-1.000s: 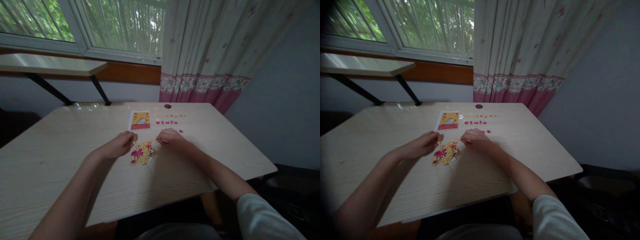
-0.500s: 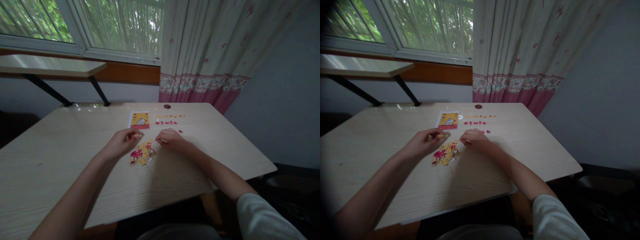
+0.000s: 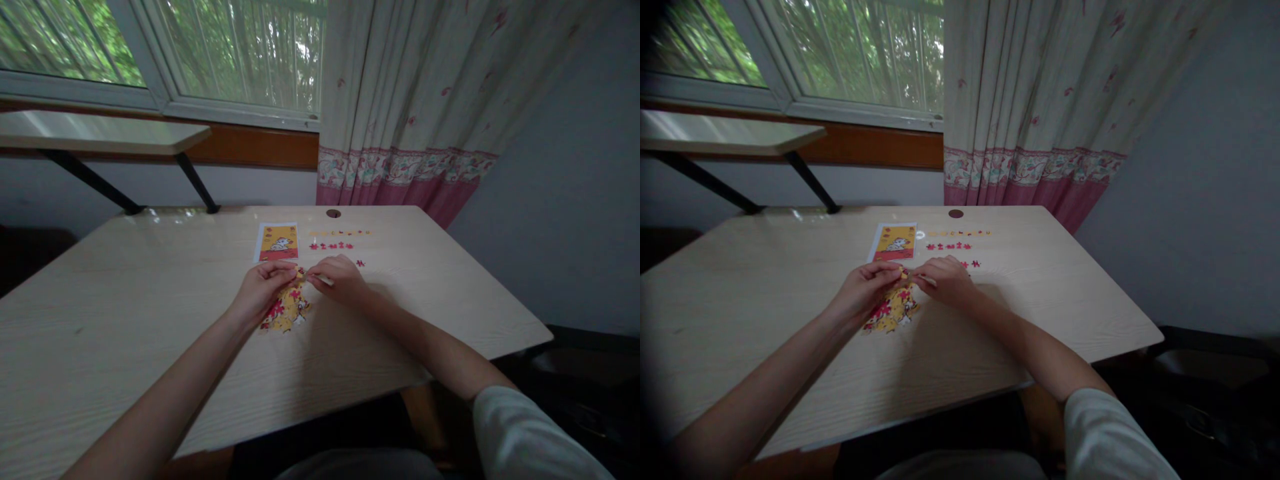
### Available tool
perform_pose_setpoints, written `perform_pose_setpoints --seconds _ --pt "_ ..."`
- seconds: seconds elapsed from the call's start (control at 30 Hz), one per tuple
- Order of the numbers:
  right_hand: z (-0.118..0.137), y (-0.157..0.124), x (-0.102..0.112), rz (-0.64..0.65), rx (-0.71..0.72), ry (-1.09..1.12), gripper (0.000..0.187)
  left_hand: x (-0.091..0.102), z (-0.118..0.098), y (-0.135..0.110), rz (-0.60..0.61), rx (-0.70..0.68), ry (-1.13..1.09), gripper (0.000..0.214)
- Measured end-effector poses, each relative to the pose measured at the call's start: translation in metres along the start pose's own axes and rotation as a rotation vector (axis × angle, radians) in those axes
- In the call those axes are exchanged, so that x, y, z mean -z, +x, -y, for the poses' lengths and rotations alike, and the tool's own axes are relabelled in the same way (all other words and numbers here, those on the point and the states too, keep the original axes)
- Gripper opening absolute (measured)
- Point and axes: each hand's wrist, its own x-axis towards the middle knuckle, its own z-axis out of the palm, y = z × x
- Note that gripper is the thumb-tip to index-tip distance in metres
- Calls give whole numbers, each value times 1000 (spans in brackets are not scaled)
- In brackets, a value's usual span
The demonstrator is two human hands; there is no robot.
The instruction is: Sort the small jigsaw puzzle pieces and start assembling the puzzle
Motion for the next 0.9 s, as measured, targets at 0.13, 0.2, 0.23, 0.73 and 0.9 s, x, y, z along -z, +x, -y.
perform_pose_setpoints --seconds 0.13,0.2,0.23,0.73,0.9 --pt "-1 0 0 -41 11 -5 21 2 0 -1 50 78 -37 26" --pt "-1 0 0 -38 15 -12 21 3 1 -1 64 108 -47 26" --pt "-1 0 0 -33 17 -16 21 4 1 0 71 119 -49 26" --pt "1 1 3 -61 65 -137 22 5 1 -1 121 144 -19 26" --pt "-8 1 5 -111 62 -132 21 6 -5 1 76 135 -33 26"
